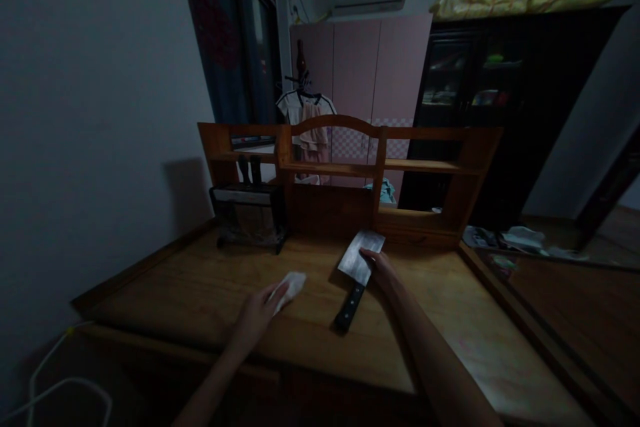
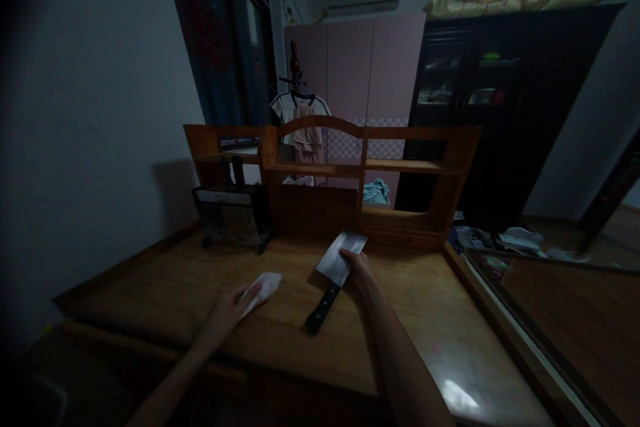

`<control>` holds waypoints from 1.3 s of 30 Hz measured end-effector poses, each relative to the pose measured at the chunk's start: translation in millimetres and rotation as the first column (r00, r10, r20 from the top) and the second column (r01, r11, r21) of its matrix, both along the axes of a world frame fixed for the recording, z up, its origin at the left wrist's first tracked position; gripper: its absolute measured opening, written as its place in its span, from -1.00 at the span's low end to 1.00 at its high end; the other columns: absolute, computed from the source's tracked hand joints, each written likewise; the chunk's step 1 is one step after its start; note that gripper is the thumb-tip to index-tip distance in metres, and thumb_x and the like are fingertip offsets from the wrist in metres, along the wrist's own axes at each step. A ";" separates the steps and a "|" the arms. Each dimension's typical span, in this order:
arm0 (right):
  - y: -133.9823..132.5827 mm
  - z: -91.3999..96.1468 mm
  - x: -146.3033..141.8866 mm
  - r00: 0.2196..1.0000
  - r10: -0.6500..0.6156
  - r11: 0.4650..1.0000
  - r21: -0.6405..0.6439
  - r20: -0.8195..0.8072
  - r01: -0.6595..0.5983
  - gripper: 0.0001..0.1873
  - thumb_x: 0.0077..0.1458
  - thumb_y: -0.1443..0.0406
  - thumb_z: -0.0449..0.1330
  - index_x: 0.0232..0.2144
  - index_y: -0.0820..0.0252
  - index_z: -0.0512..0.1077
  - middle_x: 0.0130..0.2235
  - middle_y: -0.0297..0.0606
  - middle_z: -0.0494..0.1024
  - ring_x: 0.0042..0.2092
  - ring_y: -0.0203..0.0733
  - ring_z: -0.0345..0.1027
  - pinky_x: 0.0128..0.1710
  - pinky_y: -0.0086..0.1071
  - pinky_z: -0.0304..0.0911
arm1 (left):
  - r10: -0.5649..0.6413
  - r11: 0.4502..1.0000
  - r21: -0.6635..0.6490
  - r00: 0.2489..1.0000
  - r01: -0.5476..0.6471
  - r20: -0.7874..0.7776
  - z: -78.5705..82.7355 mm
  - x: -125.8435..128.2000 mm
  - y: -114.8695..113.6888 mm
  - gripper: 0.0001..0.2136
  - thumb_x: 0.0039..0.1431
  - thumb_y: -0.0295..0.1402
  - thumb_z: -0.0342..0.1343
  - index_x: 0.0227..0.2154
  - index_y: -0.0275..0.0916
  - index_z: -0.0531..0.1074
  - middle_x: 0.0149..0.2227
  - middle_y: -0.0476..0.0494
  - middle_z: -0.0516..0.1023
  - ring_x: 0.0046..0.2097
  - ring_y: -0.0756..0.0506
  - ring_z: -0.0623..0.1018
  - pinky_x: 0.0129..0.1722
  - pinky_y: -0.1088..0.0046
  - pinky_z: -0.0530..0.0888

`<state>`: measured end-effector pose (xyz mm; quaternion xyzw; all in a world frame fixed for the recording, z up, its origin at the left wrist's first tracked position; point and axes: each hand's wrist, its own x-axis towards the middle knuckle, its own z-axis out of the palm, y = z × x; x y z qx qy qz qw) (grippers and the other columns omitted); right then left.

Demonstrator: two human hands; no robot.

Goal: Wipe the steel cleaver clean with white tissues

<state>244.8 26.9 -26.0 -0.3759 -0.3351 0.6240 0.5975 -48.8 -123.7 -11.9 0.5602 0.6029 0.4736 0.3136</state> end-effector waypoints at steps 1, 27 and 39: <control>0.4 -0.4 0.1 1.000 0.005 1.000 0.000 -0.003 -0.005 -0.86 -0.10 0.46 0.26 -0.39 0.34 0.42 -0.44 -0.20 0.56 -0.44 -0.22 0.45 -0.41 -0.43 0.37 | 0.049 0.999 -0.004 0.994 -0.048 0.098 4.0 1.4 1.6 -0.58 0.06 0.00 0.14 -0.25 -0.27 0.58 -0.21 -0.17 0.64 -0.09 -0.28 0.57 -0.05 0.28 0.45; 10.2 -9.9 2.7 0.999 0.033 0.999 -0.038 -0.027 -0.034 -0.85 -0.15 0.48 0.30 -0.45 0.24 0.45 -0.44 -0.24 0.60 -0.46 -0.19 0.49 -0.42 -0.41 0.44 | -0.104 0.956 -0.127 0.709 0.265 0.697 -0.1 54.8 -25.0 -0.57 -0.11 -0.23 0.34 -0.13 -0.27 0.53 -0.05 -0.28 0.57 -0.06 -0.21 0.56 -0.15 0.38 0.48; 12.1 -11.6 1.4 1.000 0.022 0.999 -0.040 -0.017 -0.022 -0.82 -0.14 0.48 0.29 -0.41 0.21 0.44 -0.44 -0.27 0.60 -0.46 -0.20 0.48 -0.43 -0.42 0.43 | 0.171 0.957 -0.282 0.657 0.065 0.734 -23.6 53.6 -14.4 -0.56 -0.02 -0.12 0.29 -0.16 -0.34 0.51 -0.16 -0.32 0.60 -0.14 -0.24 0.60 -0.16 0.30 0.51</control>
